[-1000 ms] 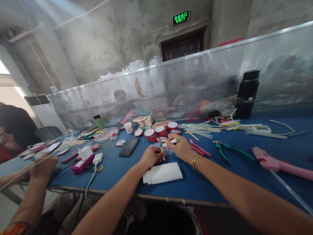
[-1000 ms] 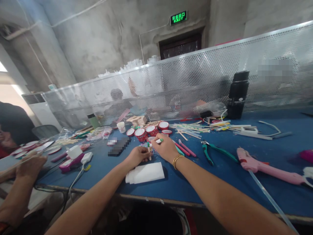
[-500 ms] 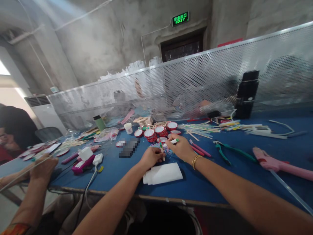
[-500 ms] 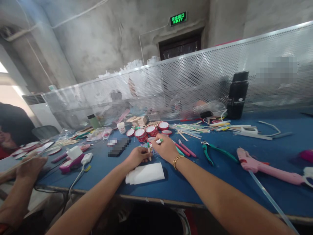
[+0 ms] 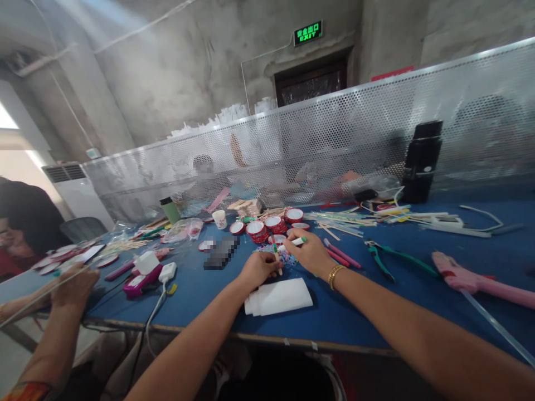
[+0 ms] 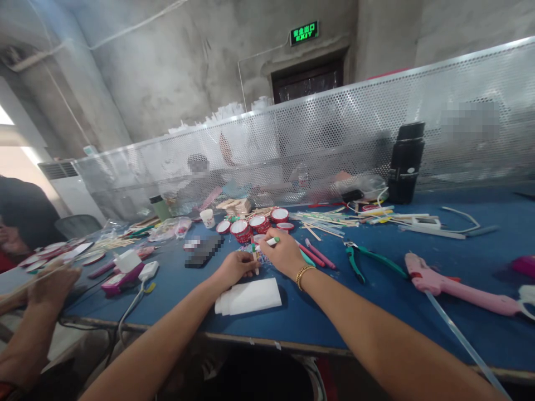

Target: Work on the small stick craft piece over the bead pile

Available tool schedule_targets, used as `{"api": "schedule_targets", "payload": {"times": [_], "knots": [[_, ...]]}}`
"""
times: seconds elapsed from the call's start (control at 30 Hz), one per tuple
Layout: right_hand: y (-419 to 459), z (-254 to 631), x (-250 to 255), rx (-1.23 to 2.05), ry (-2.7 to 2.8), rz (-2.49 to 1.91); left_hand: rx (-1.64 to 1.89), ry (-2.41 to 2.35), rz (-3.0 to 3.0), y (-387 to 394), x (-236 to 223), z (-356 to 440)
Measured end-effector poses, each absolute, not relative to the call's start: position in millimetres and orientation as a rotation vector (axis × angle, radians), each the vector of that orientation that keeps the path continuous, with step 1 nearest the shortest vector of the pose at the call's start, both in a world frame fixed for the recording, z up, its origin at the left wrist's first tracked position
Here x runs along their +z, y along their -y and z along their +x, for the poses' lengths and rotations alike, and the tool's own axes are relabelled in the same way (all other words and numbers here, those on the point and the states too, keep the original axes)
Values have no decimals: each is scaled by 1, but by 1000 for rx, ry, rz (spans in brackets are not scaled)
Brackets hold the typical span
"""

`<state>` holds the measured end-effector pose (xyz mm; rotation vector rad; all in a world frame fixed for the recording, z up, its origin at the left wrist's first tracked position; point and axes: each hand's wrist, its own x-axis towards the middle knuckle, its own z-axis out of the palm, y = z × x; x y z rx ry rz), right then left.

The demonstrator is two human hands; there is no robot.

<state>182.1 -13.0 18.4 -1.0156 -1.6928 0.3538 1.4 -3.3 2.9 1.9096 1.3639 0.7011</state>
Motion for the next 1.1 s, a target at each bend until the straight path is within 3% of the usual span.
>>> {"api": "schedule_targets", "payload": {"times": [1.1], "knots": [[13, 182, 17, 374, 1670, -1044, 697, -1375, 1894, 2, 2, 2]]}}
